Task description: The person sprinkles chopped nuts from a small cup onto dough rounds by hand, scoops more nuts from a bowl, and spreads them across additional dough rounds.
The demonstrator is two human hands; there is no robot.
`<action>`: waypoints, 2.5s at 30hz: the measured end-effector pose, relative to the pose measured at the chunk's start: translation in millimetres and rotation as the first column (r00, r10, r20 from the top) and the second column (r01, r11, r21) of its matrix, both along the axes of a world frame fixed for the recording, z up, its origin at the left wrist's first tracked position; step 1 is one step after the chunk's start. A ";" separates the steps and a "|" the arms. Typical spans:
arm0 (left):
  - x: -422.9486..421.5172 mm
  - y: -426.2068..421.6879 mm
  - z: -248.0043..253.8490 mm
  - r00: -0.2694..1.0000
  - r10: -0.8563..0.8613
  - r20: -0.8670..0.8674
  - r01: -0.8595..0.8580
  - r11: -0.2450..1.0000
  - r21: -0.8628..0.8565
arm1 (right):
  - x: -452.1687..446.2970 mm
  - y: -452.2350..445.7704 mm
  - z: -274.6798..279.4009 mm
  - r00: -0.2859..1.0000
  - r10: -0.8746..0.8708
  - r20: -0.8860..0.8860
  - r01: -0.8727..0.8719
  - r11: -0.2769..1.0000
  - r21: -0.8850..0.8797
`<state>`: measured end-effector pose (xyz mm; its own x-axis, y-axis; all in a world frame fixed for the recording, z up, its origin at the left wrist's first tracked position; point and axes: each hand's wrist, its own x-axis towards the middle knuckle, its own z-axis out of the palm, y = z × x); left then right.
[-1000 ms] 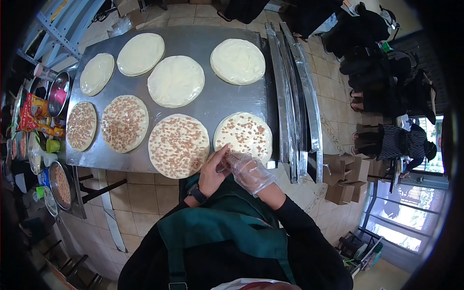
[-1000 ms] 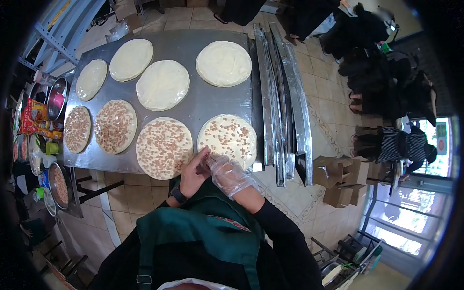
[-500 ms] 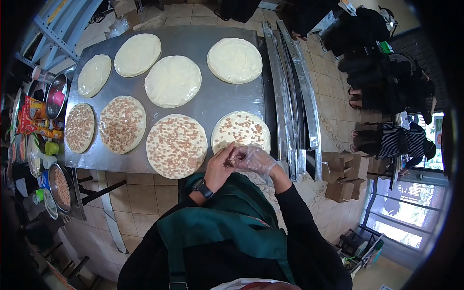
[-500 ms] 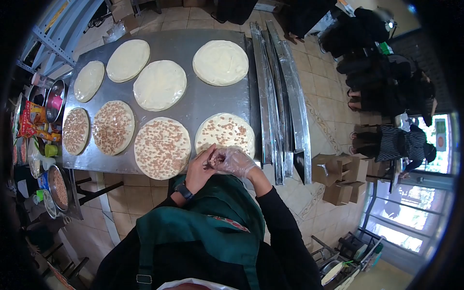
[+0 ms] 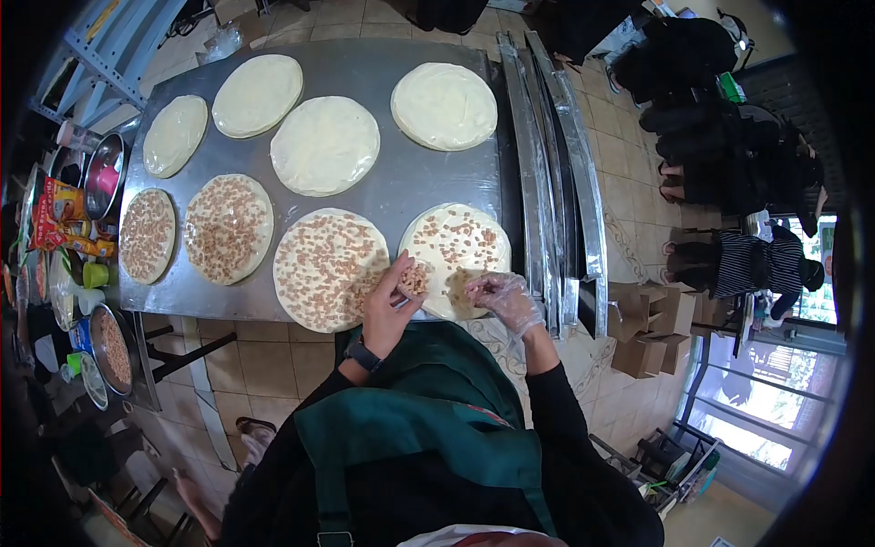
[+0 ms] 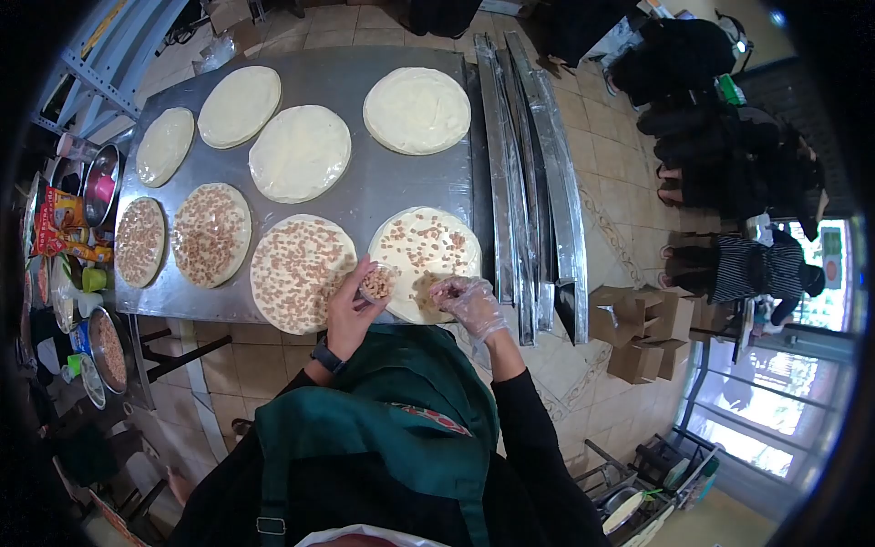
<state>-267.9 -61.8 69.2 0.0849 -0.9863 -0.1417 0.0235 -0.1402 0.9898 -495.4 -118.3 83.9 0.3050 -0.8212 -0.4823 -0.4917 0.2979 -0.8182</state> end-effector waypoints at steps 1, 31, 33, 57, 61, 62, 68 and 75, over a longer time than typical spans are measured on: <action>2.4 -0.3 1.7 1.000 0.015 0.008 -0.015 1.000 -0.008 | 4.2 2.6 3.6 0.995 0.032 -0.097 -0.034 0.999 -0.021; 3.9 1.7 5.1 0.996 0.060 0.058 -0.055 0.995 -0.084 | -23.3 -30.7 -7.4 0.882 -0.272 -0.385 -0.079 0.720 -0.690; 4.0 2.9 5.0 0.996 0.061 0.059 -0.056 0.995 -0.082 | -22.1 -37.7 -7.9 0.881 -0.290 -0.373 -0.044 0.736 -0.676; -23.8 -0.2 2.4 0.982 -0.117 0.150 0.137 0.983 -0.125 | 50.4 14.6 52.7 0.889 0.285 -0.359 -0.452 0.679 -0.578; -28.9 3.0 -5.7 0.971 -0.099 0.217 0.129 0.983 -0.128 | 55.5 13.2 39.4 0.852 0.362 -0.378 -0.495 0.791 -0.360; -29.7 3.0 -8.1 0.966 -0.094 0.241 0.127 0.984 -0.126 | 53.9 8.7 38.3 0.853 0.393 -0.345 -0.497 0.814 -0.301; -28.9 -2.6 -0.6 0.940 -0.102 0.326 0.143 0.984 -0.104 | 40.1 -22.6 30.6 0.911 0.412 0.018 -0.412 0.911 -0.025; -30.6 -10.6 -1.0 0.924 -0.116 0.363 0.160 0.983 -0.092 | 37.2 -35.6 23.3 0.908 0.409 0.090 -0.416 0.906 0.072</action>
<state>-298.5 -72.4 68.2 -0.0304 -0.9995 -0.0095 -0.3433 0.0015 0.9392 -458.2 -153.9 107.2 0.6435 -0.5699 -0.5111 -0.5280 0.1531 -0.8354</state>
